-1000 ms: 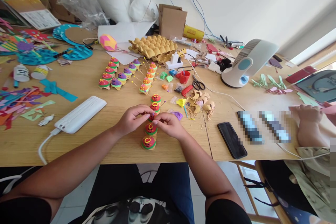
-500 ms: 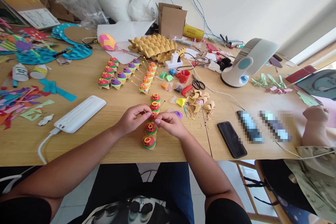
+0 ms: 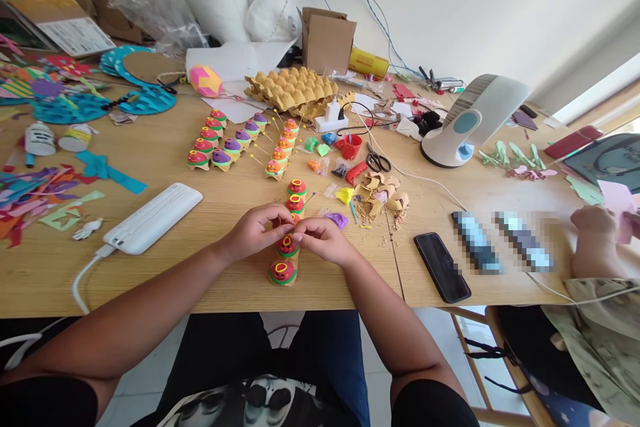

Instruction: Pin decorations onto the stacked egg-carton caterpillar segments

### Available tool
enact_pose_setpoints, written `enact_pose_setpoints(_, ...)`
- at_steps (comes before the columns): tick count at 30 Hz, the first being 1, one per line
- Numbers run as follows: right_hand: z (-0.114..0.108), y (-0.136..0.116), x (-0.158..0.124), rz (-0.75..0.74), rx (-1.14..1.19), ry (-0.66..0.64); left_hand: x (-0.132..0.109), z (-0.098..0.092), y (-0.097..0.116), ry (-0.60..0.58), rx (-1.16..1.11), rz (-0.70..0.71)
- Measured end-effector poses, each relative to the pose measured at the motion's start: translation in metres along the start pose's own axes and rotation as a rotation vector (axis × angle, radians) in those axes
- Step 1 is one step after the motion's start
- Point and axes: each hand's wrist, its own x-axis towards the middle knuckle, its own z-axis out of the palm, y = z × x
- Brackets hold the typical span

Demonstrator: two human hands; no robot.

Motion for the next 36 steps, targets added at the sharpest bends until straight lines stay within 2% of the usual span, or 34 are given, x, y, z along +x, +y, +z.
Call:
enact_pose_setpoints(10,-0.004,0.015,0.0,-0.1,0.176,0.217,0.0,-0.001,-0.001,0.071,-0.029,-0.083)
enact_pose_setpoints(18,-0.003,0.007,0.001,-0.044,0.092,0.099,0.001,0.0,0.001,0.089,-0.033,-0.074)
enact_pose_setpoints(29,-0.001,0.005,0.002,0.044,0.088,0.127,-0.001,-0.002,0.001,0.052,-0.062,-0.091)
enact_pose_setpoints(36,-0.001,0.002,0.002,0.053,0.076,0.051,0.0,-0.001,-0.001,0.041,-0.099,-0.136)
